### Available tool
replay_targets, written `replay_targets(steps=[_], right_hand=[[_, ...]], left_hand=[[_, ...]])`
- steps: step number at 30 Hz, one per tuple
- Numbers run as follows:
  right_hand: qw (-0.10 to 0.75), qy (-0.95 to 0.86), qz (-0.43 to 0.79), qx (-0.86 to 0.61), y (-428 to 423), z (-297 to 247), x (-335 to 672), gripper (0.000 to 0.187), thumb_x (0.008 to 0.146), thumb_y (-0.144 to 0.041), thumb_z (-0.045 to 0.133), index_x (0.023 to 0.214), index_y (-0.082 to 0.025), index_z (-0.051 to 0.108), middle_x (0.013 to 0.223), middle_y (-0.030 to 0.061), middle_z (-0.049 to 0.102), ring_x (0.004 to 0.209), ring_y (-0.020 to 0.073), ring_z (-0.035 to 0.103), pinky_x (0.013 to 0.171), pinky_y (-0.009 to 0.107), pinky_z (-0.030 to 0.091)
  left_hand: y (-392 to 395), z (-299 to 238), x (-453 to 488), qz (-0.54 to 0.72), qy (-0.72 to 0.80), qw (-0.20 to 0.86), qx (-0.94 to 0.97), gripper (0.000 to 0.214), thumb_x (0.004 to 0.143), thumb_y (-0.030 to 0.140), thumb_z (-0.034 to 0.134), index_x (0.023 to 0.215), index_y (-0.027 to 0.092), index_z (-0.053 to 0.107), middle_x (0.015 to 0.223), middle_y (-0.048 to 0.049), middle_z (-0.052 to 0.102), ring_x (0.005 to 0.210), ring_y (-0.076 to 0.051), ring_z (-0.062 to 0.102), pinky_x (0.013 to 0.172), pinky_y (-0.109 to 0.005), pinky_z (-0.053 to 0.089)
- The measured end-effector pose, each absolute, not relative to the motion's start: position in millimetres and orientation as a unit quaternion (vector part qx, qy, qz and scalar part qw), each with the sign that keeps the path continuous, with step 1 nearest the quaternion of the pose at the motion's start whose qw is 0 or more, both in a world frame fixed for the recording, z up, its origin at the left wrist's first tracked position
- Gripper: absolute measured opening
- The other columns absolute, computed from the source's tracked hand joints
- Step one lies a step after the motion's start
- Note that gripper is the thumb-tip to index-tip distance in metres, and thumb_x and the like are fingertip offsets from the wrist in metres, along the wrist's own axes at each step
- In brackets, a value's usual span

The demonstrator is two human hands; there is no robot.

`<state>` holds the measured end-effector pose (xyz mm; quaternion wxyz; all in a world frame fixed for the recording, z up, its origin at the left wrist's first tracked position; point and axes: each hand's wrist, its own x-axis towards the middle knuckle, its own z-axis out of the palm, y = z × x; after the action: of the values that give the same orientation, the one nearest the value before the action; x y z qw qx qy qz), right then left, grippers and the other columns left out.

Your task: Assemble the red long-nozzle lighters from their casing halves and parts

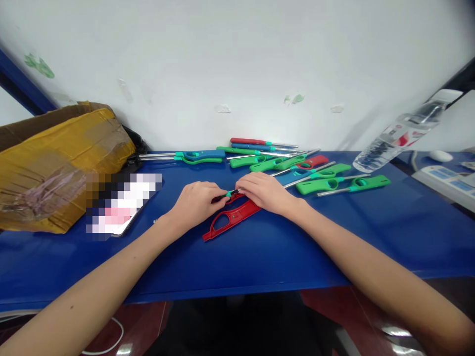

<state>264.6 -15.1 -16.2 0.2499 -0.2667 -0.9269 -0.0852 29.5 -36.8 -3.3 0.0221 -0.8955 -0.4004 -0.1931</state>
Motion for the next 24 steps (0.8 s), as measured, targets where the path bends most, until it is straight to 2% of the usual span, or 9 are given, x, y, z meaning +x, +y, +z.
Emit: replay_targets(steps=[12, 19, 24], right_hand=[[0.277, -0.927, 0.029, -0.253, -17.5, -14.2, 267.7, 0.02, 0.095, -0.018, 0.052, 0.099, -0.018, 0.071, 0.097, 0.0082, 0.073, 0.091, 0.0229, 0.064, 0.084, 0.04, 0.052], [0.312, -0.904, 0.086, -0.278, -15.9, -18.2, 269.3, 0.016, 0.089, -0.018, 0.061, 0.095, -0.02, 0.076, 0.109, 0.009, 0.07, 0.102, 0.0239, 0.061, 0.089, 0.042, 0.054], [0.314, -0.9, 0.119, -0.277, -13.1, -19.3, 270.7, 0.019, 0.089, -0.016, 0.062, 0.096, -0.024, 0.077, 0.106, 0.0067, 0.071, 0.099, 0.0224, 0.063, 0.088, 0.042, 0.054]], left_hand=[[-36.9, -6.8, 30.4, -0.208, -0.378, 0.035, -0.901, 0.017, 0.091, 0.031, 0.062, 0.097, 0.024, 0.077, 0.091, -0.0004, 0.075, 0.08, -0.017, 0.069, 0.063, -0.026, 0.046], [-36.7, -9.0, 30.3, -0.213, -0.366, 0.051, -0.904, 0.018, 0.091, 0.031, 0.061, 0.098, 0.025, 0.077, 0.091, -0.0012, 0.075, 0.079, -0.018, 0.069, 0.065, -0.027, 0.047], [-36.5, -8.6, 30.0, -0.217, -0.354, 0.056, -0.908, 0.019, 0.092, 0.03, 0.06, 0.095, 0.023, 0.077, 0.091, -0.0019, 0.075, 0.078, -0.018, 0.069, 0.066, -0.028, 0.048]])
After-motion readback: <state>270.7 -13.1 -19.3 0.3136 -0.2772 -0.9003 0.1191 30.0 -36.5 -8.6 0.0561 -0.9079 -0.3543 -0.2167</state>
